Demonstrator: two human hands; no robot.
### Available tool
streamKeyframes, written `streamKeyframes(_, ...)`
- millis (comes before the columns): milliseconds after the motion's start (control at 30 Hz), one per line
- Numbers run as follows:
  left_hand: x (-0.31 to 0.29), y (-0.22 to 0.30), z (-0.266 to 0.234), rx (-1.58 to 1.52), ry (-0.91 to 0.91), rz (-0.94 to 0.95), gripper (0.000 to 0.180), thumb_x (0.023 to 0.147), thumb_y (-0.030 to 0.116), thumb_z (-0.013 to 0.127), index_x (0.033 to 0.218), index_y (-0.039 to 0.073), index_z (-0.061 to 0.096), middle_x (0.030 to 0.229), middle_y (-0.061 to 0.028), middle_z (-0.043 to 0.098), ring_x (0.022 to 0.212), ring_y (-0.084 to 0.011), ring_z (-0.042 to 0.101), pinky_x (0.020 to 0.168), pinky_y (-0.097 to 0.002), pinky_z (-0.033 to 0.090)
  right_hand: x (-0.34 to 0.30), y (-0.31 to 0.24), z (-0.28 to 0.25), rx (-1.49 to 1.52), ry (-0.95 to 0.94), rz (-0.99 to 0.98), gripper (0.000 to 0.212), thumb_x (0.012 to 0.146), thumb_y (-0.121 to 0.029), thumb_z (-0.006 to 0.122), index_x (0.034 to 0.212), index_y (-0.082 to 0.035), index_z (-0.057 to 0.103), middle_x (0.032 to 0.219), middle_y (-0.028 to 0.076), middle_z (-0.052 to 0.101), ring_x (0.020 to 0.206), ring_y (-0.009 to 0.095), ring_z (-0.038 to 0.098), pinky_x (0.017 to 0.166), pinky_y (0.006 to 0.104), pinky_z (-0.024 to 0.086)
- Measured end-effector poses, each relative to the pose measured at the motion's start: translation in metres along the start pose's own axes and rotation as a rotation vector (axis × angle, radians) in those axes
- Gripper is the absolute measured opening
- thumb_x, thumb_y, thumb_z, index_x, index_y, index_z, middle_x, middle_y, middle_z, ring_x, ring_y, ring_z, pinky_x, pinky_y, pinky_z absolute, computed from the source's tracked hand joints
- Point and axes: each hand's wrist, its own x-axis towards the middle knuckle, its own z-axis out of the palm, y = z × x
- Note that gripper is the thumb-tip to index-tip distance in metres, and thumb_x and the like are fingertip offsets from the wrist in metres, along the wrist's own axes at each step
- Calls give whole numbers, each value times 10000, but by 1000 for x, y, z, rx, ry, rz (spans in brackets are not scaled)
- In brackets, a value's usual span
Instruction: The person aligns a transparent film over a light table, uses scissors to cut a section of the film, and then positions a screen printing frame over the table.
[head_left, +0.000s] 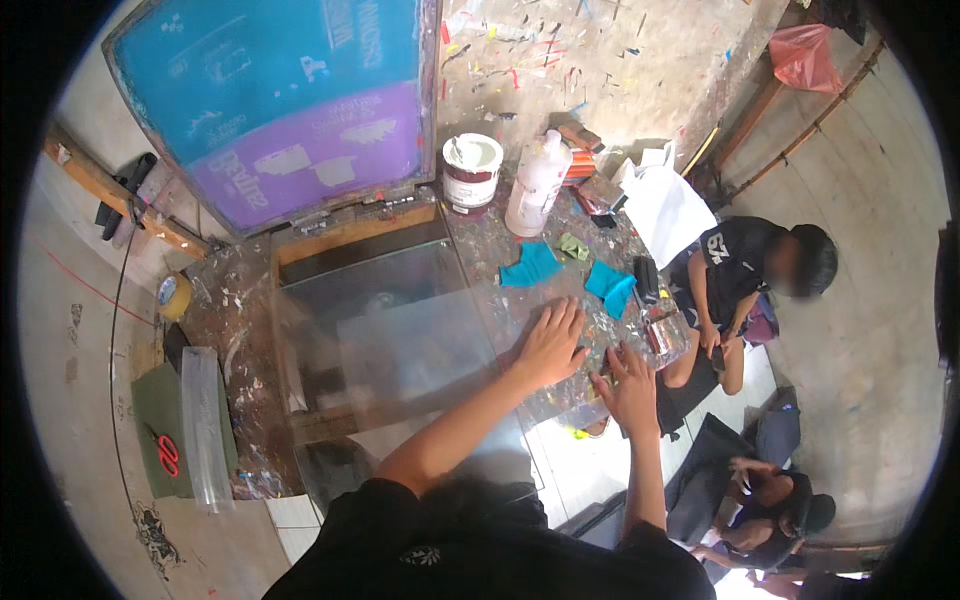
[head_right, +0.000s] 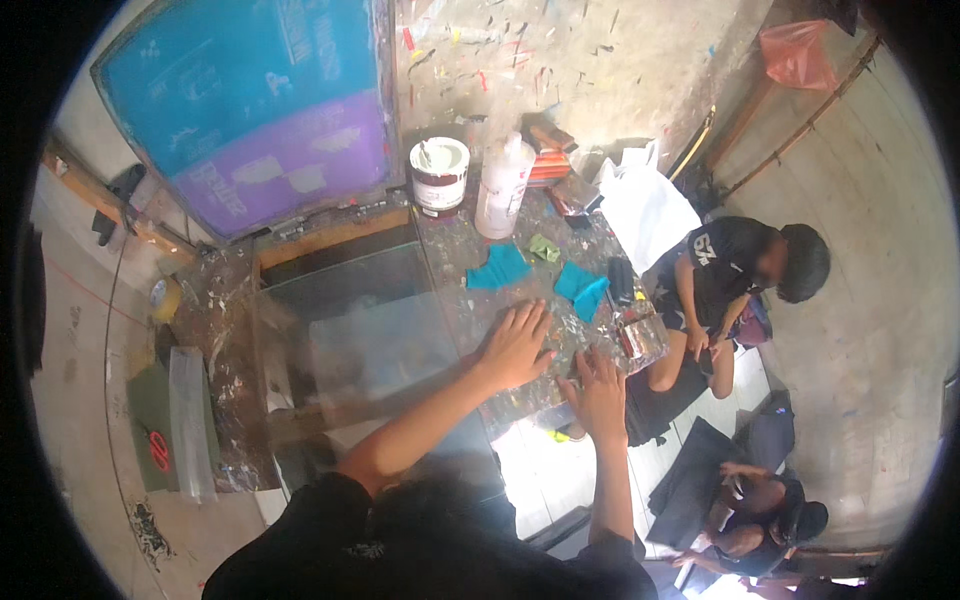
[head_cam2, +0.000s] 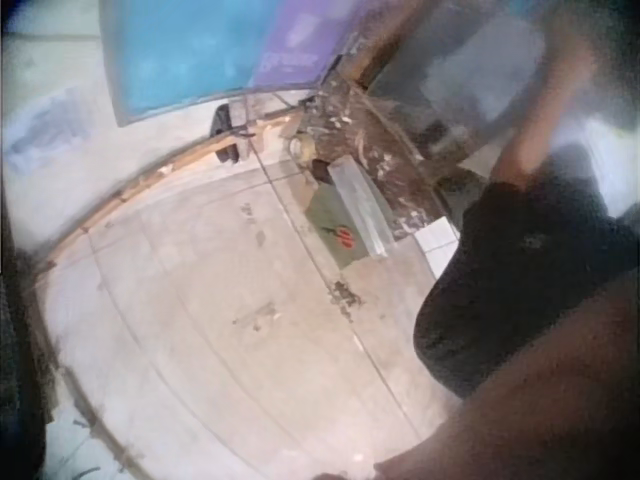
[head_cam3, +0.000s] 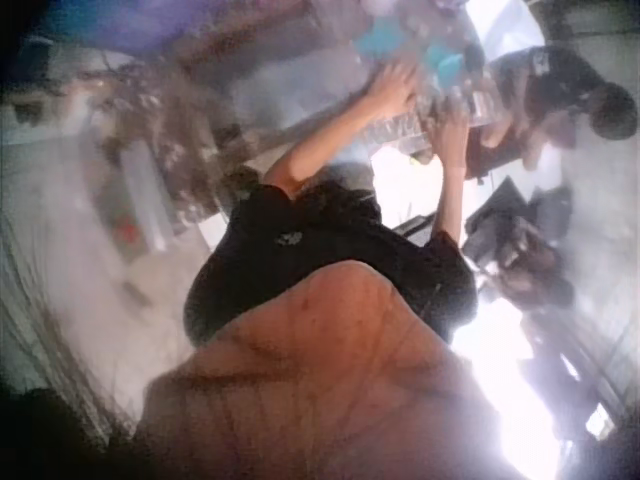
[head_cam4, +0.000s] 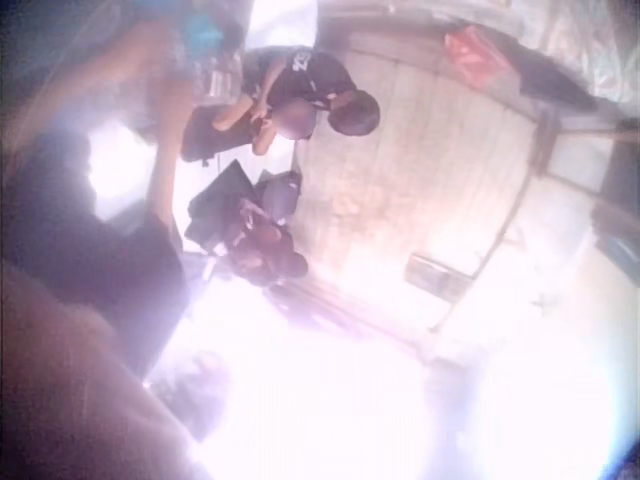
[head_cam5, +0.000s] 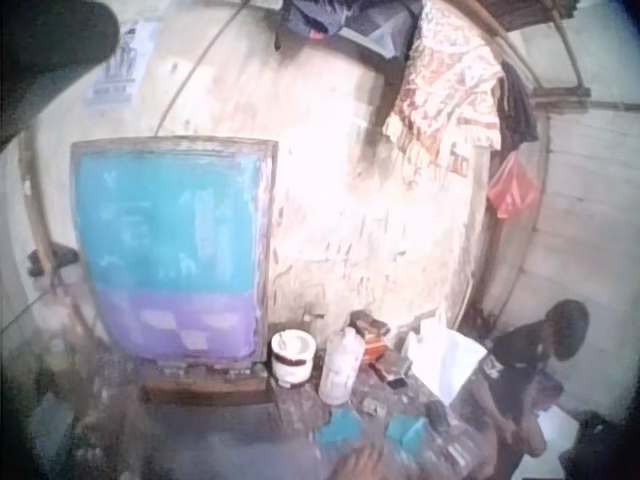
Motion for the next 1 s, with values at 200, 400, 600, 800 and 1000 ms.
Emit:
streamKeyframes(200, -4, -8, 6, -17, 35, -18, 715, 949, 456, 560, 1443, -45, 433, 1546, -260, 353, 1454, -389, 292, 1191, -516, 218, -7, 31, 6, 114, -8, -42, 119, 924, -164, 621, 959, -52, 632, 929, 156, 663, 823, 352, 648, 737, 462, 527)
streamKeyframes(400, -5, -9, 8, -21, 67, 14, 712, 948, 474, 558, 1439, -29, 445, 1545, -248, 363, 1445, -383, 307, 1184, -509, 231, 15, 45, 11, -42, -332, 93, 229, 980, -242, 549, 953, -20, 602, 917, 199, 640, 770, 405, 652, 699, 521, 537)
streamKeyframes(600, -6, -10, 8, 17, 103, 14, 698, 935, 473, 574, 1407, -33, 480, 1513, -250, 406, 1420, -387, 339, 1179, -506, 241, 23, 78, 12, 55, -439, -240, 295, 978, -235, 497, 904, 32, 596, 930, 243, 642, 869, 430, 644, 762, 517, 516)
streamKeyframes(800, -5, -8, 1, 24, 59, 8, 678, 964, 480, 533, 1418, -21, 479, 1511, -238, 413, 1414, -380, 346, 1164, -505, 262, 31, 94, 17, 284, -515, -137, 213, 958, -175, 522, 908, 27, 565, 870, 278, 618, 848, 476, 617, 715, 532, 471)
streamKeyframes(1000, -2, -9, 4, 23, 72, 25, 683, 941, 483, 563, 1398, -21, 502, 1499, -237, 429, 1388, -373, 373, 1139, -495, 285, 40, 95, -2, 565, -666, 61, 289, 1014, -257, 494, 937, 8, 579, 806, 209, 622, 744, 333, 620, 689, 453, 475)
